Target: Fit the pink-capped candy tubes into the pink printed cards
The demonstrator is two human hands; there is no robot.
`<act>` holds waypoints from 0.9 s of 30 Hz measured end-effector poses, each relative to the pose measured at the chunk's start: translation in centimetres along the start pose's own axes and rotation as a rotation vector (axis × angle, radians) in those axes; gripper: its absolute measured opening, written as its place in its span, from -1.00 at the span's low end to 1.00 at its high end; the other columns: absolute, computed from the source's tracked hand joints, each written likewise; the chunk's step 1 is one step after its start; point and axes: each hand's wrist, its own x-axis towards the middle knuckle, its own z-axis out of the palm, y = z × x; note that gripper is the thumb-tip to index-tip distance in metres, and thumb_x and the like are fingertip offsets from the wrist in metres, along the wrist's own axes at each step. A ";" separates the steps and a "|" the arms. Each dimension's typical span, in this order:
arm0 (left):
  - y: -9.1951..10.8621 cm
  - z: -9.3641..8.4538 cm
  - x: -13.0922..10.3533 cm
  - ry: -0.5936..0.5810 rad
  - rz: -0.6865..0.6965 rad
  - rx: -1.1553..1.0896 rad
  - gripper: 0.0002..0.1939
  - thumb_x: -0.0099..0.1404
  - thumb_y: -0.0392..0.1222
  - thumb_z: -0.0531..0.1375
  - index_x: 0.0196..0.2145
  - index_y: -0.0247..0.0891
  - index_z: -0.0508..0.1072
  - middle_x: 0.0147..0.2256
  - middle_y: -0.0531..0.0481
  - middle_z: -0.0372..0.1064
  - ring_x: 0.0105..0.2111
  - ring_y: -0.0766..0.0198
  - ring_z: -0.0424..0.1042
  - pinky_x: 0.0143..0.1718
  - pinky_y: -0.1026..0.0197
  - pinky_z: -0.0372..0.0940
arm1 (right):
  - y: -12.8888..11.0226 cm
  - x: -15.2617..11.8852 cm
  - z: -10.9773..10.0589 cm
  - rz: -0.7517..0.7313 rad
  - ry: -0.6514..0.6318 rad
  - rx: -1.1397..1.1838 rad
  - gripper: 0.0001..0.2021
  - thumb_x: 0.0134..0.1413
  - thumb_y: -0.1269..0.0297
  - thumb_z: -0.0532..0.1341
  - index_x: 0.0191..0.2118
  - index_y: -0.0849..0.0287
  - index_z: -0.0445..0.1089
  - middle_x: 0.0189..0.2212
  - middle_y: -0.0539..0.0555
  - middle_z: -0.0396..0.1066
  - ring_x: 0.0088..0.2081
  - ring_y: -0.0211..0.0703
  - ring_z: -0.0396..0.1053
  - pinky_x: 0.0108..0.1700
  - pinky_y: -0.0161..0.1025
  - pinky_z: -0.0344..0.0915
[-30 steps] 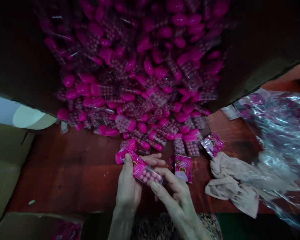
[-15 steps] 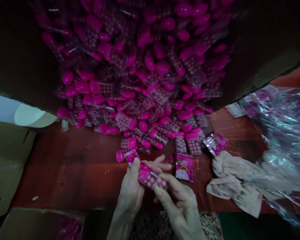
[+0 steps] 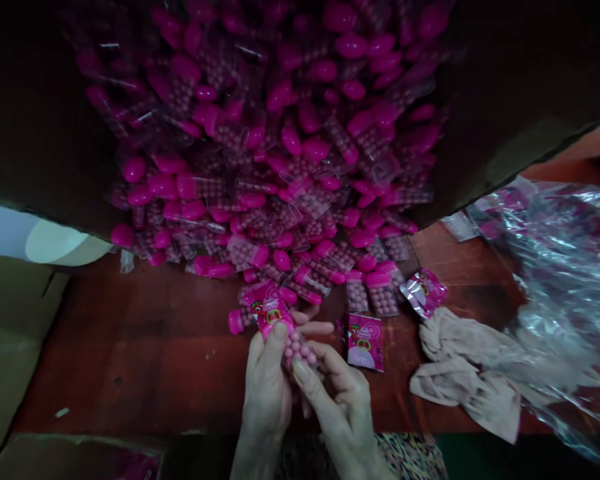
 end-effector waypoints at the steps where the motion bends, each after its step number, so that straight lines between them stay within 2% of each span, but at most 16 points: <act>1: -0.2 0.1 -0.1 0.015 0.004 0.001 -0.75 0.21 -0.07 0.13 -0.31 -0.33 0.43 -0.40 -0.15 0.53 -0.29 0.12 0.49 -0.23 0.14 0.34 | -0.1 -0.1 0.0 -0.036 0.014 -0.023 -0.80 0.08 0.18 0.18 -0.25 0.20 0.39 -0.56 -0.03 0.35 -0.58 -0.35 0.27 -0.52 -0.43 0.23; 5: -0.6 0.5 -0.5 0.044 -0.009 0.025 -0.70 0.23 -0.02 0.10 -0.31 -0.35 0.44 -0.35 -0.21 0.53 -0.29 0.13 0.49 -0.24 0.15 0.34 | -0.2 -0.2 -0.1 -0.124 0.046 -0.044 -0.81 0.07 0.23 0.19 -0.20 0.17 0.40 -0.45 0.02 0.43 -0.44 -0.26 0.39 -0.31 -0.35 0.36; 7: -0.4 0.3 -0.5 0.019 -0.016 0.019 -0.65 0.23 0.02 0.09 -0.28 -0.35 0.44 -0.29 -0.24 0.52 -0.24 0.12 0.47 -0.20 0.15 0.33 | -0.1 0.1 -0.3 -0.095 0.041 -0.018 -0.82 0.07 0.22 0.19 -0.22 0.17 0.40 -0.49 0.00 0.41 -0.52 -0.31 0.34 -0.41 -0.40 0.33; 10: 0.0 -0.4 -0.5 -0.025 0.004 -0.020 -0.54 0.23 0.13 0.04 -0.17 -0.32 0.42 -0.16 -0.24 0.48 -0.12 0.12 0.42 -0.11 0.15 0.29 | 0.0 0.5 -0.5 -0.007 0.004 0.036 -0.81 0.07 0.18 0.19 -0.27 0.19 0.40 -0.61 -0.07 0.31 -0.68 -0.42 0.15 -0.64 -0.48 0.14; 12: 0.1 -0.7 -0.5 -0.023 0.016 -0.020 -0.54 0.21 0.13 0.06 -0.16 -0.31 0.42 -0.14 -0.23 0.47 -0.09 0.12 0.40 -0.10 0.16 0.28 | 0.0 0.6 -0.5 0.041 -0.029 0.072 -0.78 0.08 0.15 0.18 -0.28 0.21 0.39 -0.66 -0.10 0.24 -0.71 -0.46 0.06 -0.68 -0.49 0.04; 15: -0.2 -0.5 -0.8 0.000 -0.002 0.023 -0.59 0.21 0.08 0.10 -0.21 -0.34 0.46 -0.20 -0.23 0.50 -0.20 0.12 0.44 -0.20 0.17 0.32 | -0.4 0.5 -0.2 0.024 -0.020 0.081 -0.78 0.06 0.16 0.20 -0.28 0.23 0.39 -0.63 -0.07 0.27 -0.68 -0.42 0.14 -0.65 -0.47 0.11; 19: -1.0 0.0 -1.2 0.000 0.009 0.071 -0.63 0.24 0.01 0.09 -0.24 -0.35 0.51 -0.22 -0.20 0.49 -0.33 0.24 0.43 -0.38 0.29 0.30 | -1.0 0.7 0.1 -0.081 0.070 0.025 -0.83 0.04 0.23 0.22 -0.28 0.20 0.40 -0.52 -0.01 0.39 -0.52 -0.30 0.35 -0.47 -0.41 0.31; 21: -1.0 0.0 -1.2 -0.008 0.001 0.086 -0.65 0.25 -0.02 0.08 -0.24 -0.33 0.52 -0.22 -0.18 0.49 -0.48 0.37 0.37 -0.56 0.38 0.21 | -1.0 1.2 0.1 -0.052 0.052 0.060 -0.83 0.01 0.22 0.24 -0.29 0.19 0.40 -0.55 -0.03 0.38 -0.59 -0.34 0.32 -0.56 -0.44 0.28; 23: -0.8 -0.2 -0.9 -0.028 -0.026 0.081 -0.65 0.26 -0.02 0.08 -0.23 -0.32 0.52 -0.24 -0.16 0.48 -0.63 0.49 0.22 -0.70 0.43 0.06 | -1.0 1.8 -0.1 0.027 0.000 0.129 -0.85 -0.09 0.25 0.29 -0.38 0.20 0.40 -0.63 -0.07 0.36 -0.71 -0.40 0.23 -0.69 -0.47 0.18; 25: -0.6 -0.3 -0.8 -0.055 -0.056 0.061 -0.64 0.27 -0.02 0.06 -0.24 -0.34 0.52 -0.27 -0.18 0.48 -0.67 0.53 0.13 -0.73 0.44 0.00 | -1.0 2.3 -0.4 0.102 -0.051 0.170 -0.85 -0.23 0.33 0.34 -0.46 0.21 0.39 -0.71 -0.12 0.32 -0.78 -0.43 0.17 -0.74 -0.49 0.13; 27: -0.6 -0.4 -0.8 -0.068 -0.079 0.042 -0.63 0.27 -0.02 0.06 -0.26 -0.37 0.51 -0.31 -0.17 0.47 -0.67 0.53 0.12 -0.71 0.45 0.02 | -1.1 2.6 -0.5 0.138 -0.068 0.183 -0.85 -0.33 0.40 0.36 -0.51 0.22 0.40 -0.78 -0.16 0.26 -0.81 -0.44 0.13 -0.76 -0.50 0.12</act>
